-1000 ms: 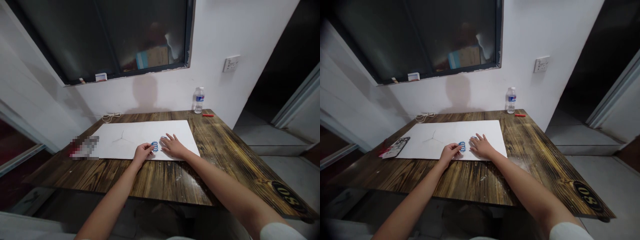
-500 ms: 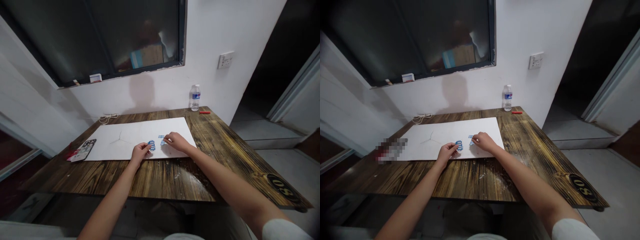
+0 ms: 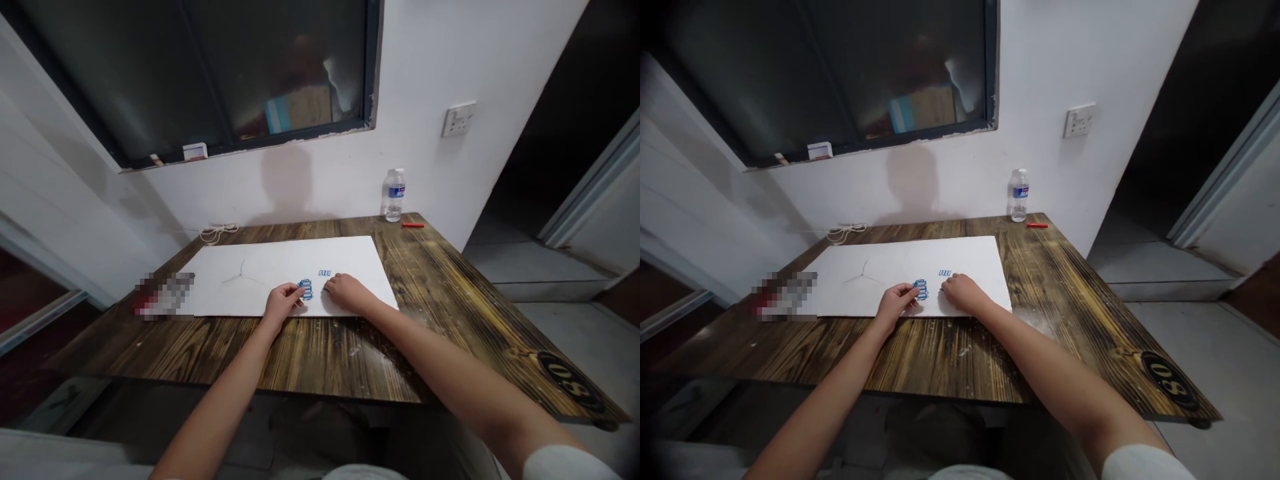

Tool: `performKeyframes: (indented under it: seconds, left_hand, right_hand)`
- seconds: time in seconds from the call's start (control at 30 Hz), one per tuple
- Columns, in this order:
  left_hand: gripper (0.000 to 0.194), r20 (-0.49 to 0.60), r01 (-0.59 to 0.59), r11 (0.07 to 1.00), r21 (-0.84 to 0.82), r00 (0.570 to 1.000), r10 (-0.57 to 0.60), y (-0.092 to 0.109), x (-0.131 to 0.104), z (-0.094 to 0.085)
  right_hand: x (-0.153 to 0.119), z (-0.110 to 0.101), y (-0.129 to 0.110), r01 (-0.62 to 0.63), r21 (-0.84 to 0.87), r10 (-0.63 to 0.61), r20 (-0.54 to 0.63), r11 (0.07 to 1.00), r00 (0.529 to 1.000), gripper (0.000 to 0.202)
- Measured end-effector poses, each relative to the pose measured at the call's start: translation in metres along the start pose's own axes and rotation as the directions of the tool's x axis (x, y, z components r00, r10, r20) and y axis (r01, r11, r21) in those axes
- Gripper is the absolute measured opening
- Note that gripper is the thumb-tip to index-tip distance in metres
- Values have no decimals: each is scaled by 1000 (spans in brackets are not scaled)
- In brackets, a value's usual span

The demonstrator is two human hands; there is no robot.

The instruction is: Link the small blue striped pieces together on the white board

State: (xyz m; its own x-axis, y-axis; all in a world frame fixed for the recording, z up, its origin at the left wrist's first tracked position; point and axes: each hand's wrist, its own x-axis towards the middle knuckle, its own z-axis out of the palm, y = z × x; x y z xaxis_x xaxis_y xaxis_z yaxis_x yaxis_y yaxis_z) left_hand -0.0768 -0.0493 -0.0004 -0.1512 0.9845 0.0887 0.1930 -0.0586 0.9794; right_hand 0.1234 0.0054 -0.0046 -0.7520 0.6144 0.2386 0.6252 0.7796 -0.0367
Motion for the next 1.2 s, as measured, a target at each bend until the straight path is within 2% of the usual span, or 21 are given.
performKeyframes:
  seconds: [0.13,0.27,0.37,0.5,0.6,0.67,0.87,1.2]
  left_hand:
    - [32,-12,2,1000,-11,1000,-3,1,0,0]
    - [33,-19,23,1000,-13,1000,-23,4,-2,0]
    - [34,-14,16,1000,-11,1000,-17,5,-2,0]
    - [33,1,21,1000,-2,1000,-21,4,-2,0]
    - [33,36,27,999,42,999,-29,4,-3,1]
    - [34,73,24,997,78,997,-30,4,-3,2]
    - [35,81,38,999,35,996,-41,5,-2,0]
    - [36,61,33,999,-28,998,-32,7,-4,1]
  right_hand:
    - [-2,2,1,-17,-4,17,-42,1000,999,21]
    - [-4,2,4,-86,53,95,-188,995,978,18]
    - [-3,3,4,-99,130,135,-308,987,942,16]
    - [-2,4,0,-22,241,134,-458,970,879,19]
    - [-3,2,-8,39,210,89,-566,977,820,20]
    - [-4,1,-14,77,153,31,-602,985,798,21]
    - [-7,1,-27,219,21,-175,-534,975,827,21]
    - [-7,0,-22,263,47,-209,-478,964,853,23]
